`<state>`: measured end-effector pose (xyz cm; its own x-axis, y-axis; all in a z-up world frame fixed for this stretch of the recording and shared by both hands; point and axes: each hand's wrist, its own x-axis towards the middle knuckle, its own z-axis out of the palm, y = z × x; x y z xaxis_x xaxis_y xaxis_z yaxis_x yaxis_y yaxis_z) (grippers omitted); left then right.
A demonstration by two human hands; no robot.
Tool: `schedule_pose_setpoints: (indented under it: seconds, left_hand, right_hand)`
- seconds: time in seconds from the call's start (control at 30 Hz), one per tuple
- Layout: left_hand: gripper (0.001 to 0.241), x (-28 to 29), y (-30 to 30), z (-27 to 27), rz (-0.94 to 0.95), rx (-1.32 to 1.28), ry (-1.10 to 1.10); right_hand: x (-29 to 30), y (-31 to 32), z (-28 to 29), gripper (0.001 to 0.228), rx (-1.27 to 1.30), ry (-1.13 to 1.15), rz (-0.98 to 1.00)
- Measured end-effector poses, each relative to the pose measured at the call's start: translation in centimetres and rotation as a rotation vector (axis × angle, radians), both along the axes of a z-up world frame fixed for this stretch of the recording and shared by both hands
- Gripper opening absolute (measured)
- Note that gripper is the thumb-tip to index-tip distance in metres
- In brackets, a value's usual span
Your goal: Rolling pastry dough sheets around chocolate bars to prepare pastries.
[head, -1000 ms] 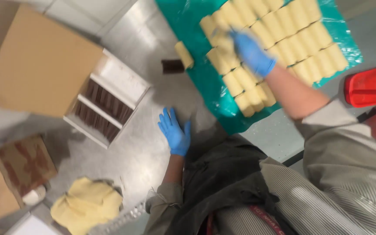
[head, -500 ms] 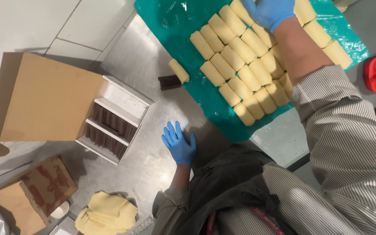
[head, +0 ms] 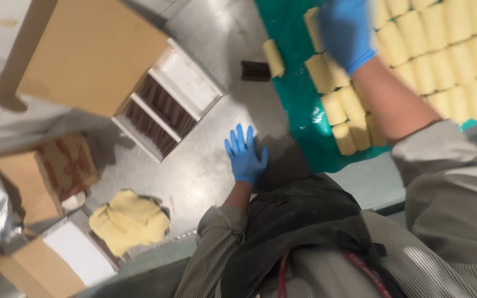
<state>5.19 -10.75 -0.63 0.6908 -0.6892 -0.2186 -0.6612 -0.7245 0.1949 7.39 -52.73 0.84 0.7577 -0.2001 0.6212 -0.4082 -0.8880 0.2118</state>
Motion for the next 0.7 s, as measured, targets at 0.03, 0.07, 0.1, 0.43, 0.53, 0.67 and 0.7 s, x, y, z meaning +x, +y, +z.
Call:
schedule_pose_setpoints:
  seconds: [0.03,0.07,0.1,0.43,0.53,0.67,0.7]
  left_hand:
    - [0.086,-0.8,0.5,-0.1,0.027,0.002,-0.008]
    - [0.086,-0.8,0.6,-0.4,0.027,-0.050,-0.019]
    - [0.087,-0.7,0.7,-0.7,0.025,-0.102,-0.031]
    - [0.078,-0.9,1.5,1.5,0.125,-0.265,-0.023]
    - [0.080,-0.3,2.0,0.8,0.086,-0.083,-0.053]
    - [0.076,-0.6,2.4,0.3,0.060,-0.255,-0.001]
    - [0.074,-0.4,2.0,0.5,0.059,-0.262,0.028]
  right_hand:
    - [1.0,3.9,1.6,0.003,0.002,-0.008,0.027]
    - [2.3,7.5,3.4,0.017,0.128,0.169,0.193]
    - [3.4,11.1,5.1,0.036,0.245,0.350,0.361]
    - [5.3,13.9,0.3,0.027,0.775,0.333,-0.068]
    - [5.7,14.3,1.2,0.015,0.735,0.372,-0.030]
    - [5.0,10.5,-3.3,0.036,1.097,-0.067,0.155]
    - [4.8,8.2,-5.2,0.035,1.362,-0.280,0.238]
